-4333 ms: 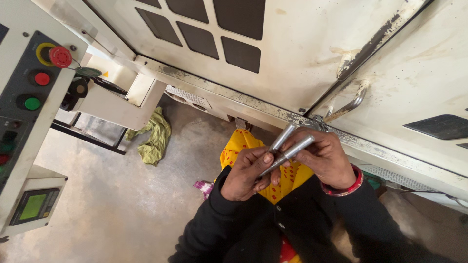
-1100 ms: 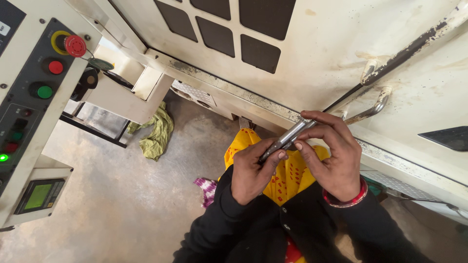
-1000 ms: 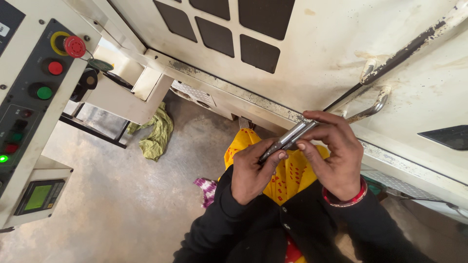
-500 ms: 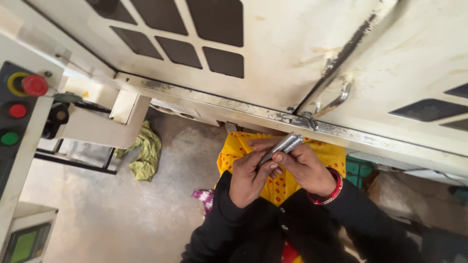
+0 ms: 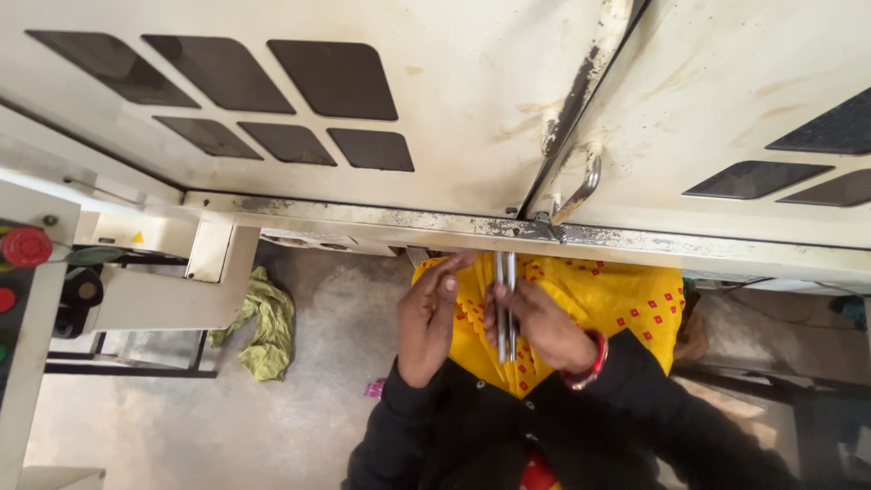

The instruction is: The person picks up cylindrical metal rods from a tray, opens a machine door, and places the rods inside. They then close the door and continue handling additional rods, comparing and inspecting them by hand.

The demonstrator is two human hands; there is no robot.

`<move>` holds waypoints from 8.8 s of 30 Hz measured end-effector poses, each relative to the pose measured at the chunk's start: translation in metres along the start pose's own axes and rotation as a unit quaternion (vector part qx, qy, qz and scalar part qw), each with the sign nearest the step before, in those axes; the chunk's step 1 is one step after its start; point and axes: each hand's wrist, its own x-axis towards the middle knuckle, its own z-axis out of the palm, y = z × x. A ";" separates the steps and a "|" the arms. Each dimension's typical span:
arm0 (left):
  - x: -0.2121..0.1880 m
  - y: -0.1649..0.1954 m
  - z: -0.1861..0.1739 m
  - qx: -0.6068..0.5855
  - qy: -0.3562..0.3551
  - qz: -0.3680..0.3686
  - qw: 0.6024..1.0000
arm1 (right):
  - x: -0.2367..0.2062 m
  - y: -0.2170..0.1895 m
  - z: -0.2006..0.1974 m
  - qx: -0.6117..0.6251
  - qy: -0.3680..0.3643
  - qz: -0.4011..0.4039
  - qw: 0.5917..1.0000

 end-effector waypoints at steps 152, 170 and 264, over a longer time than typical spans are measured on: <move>0.010 -0.105 0.160 -0.340 -0.241 -0.427 0.802 | -0.334 0.166 -0.421 -0.258 0.824 -0.110 0.492; 0.015 -0.112 0.163 -0.327 -0.253 -0.442 0.796 | -0.322 0.150 -0.425 -0.264 0.832 0.052 0.484; 0.014 -0.108 0.202 -0.340 -0.250 -0.423 0.802 | -0.313 0.149 -0.410 -0.419 0.820 -0.003 0.390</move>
